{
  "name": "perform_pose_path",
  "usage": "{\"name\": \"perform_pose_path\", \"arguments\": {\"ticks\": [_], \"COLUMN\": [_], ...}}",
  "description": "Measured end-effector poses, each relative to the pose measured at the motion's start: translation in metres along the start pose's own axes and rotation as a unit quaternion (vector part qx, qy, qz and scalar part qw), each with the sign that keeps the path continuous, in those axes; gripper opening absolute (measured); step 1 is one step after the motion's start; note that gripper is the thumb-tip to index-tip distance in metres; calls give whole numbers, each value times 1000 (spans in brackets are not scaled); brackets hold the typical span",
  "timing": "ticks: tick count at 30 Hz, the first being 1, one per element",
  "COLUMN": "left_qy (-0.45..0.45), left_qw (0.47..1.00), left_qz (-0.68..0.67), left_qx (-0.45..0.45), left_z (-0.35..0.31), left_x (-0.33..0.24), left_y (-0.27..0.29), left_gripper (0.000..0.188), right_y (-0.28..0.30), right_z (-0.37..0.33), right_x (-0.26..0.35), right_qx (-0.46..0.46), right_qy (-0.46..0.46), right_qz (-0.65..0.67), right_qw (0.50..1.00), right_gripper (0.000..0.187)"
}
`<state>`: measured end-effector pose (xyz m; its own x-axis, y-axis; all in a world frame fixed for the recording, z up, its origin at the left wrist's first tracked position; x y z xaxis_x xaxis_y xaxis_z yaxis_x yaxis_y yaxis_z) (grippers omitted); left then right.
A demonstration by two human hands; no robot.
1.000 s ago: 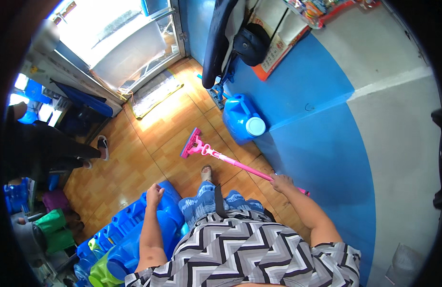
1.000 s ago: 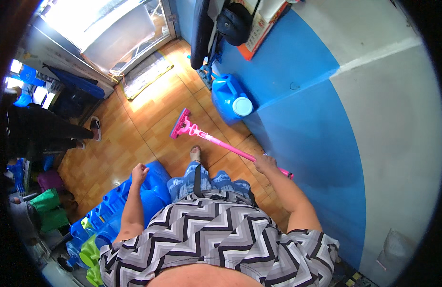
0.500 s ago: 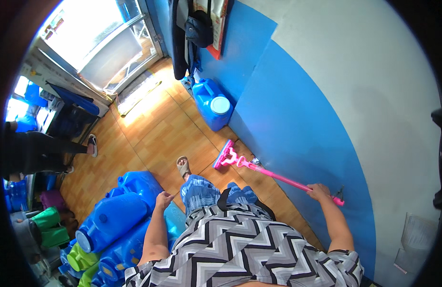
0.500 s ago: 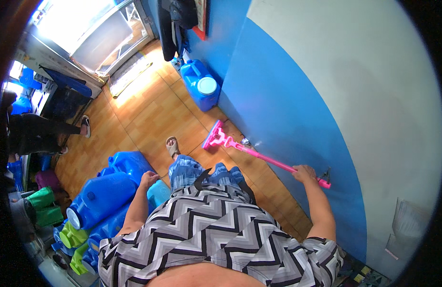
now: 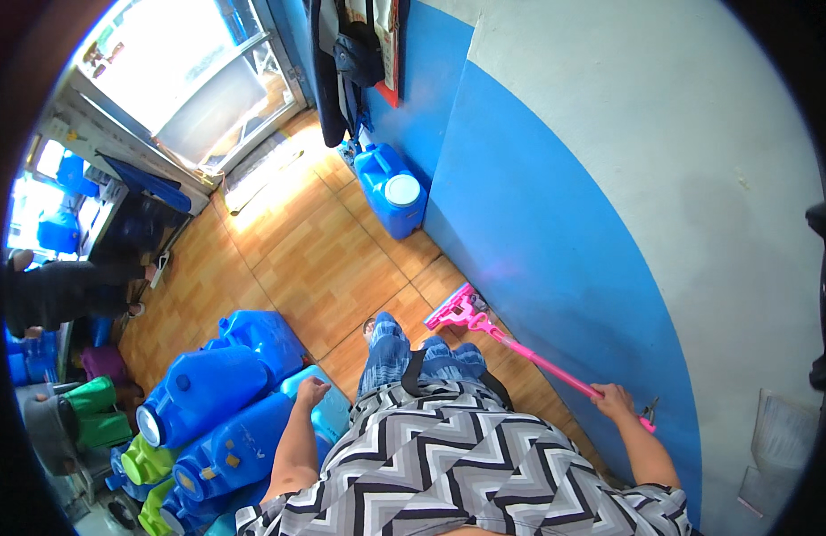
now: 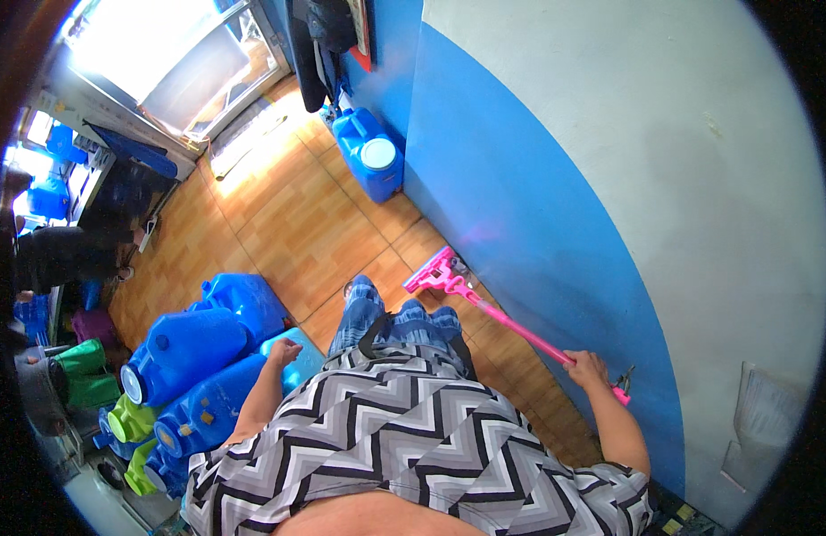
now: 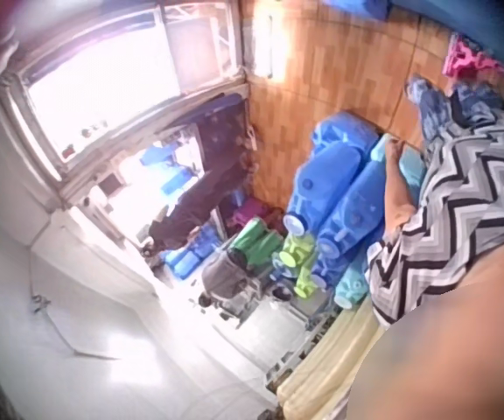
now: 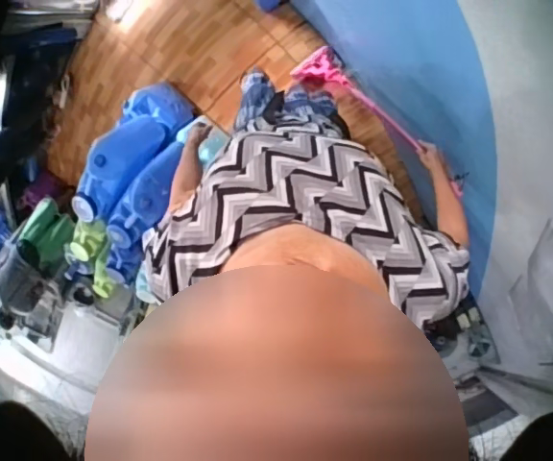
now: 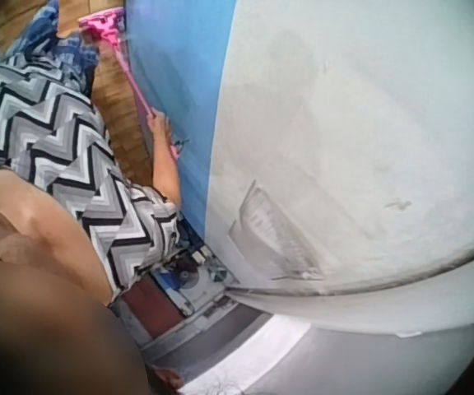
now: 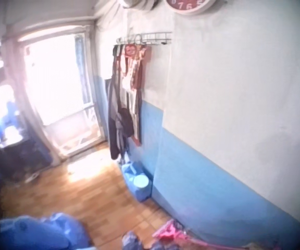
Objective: The person sweeps the tiled floor with a pink broom in a room filled with stacked plastic water containers. They move around the room, sweeping different areas and occasionally repositioning a large water jug.
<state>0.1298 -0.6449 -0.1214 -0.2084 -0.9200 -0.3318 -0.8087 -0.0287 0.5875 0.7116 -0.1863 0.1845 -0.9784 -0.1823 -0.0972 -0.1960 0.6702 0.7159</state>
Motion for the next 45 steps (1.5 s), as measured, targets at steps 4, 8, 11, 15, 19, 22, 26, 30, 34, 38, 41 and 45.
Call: {"name": "perform_pose_path", "arguments": {"ticks": [4, 8, 11, 15, 19, 22, 26, 30, 34, 38, 41, 45], "left_qy": [7, -7, -32, -42, -29, -18, -16, -10, 16, 9, 18, 44], "left_qw": [1000, 999, 997, 998, 999, 1000, 1000, 1000, 999, 997, 995, 989], "left_qz": [14, 17, 36, -3, -10, -14, -13, -18, -42, -67, -79, -108], "left_qx": [-11, -43, -60, -46, -35, -16, -9, -23, -27, -31, -57, -92], "left_z": [3, 8, 15, 17, 14, 11, 12, 14, 16, 29, 33, 36], "left_x": [-3, -23, -39, -51, -56, -52, -39, -27, -16, -8, 9, 33], "left_y": [20, 46, 56, 51, 41, 30, 25, 32, 42, 47, 59, 77], "left_gripper": [29, 34, 35, 34, 33, 32, 32, 32, 31, 30, 31, 32], "right_y": [1, -13, -16, -14, 0, 23, 55, 88, 127, 146, 154, 155], "right_z": [10, 54, 72, 78, 65, 48, 33, 15, 3, 4, 7, 15], "right_x": [47, 120, 157, 152, 92, 51, 57, 119, 181, 252, 302, 338], "right_qx": [-16, -13, -39, -30, -14, -24, -56, -116, -161, -160, -165, -134], "right_qy": [49, 95, 111, 90, 39, 40, 78, 187, 256, 302, 310, 298], "right_qz": [13, 8, 0, -9, -50, -91, -174, -258, -303, -352, -352, -253], "right_qw": [999, 995, 993, 995, 998, 995, 980, 941, 904, 871, 867, 911], "right_gripper": [33, 33, 29, 31, 39, 38, 32, 25, 18, 19, 17, 16]}}
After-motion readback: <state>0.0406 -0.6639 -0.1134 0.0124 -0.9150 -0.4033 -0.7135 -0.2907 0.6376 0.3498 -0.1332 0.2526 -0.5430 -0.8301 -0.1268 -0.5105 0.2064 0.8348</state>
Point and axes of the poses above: each hand's wrist, its own z-axis towards the middle knuckle, its own y-axis out of the back of the hand, x = y × z, the point moved 10 cm from there along z, towards the middle knuckle, and after that the axes turned 5 degrees about z, right-handed, at the moved point
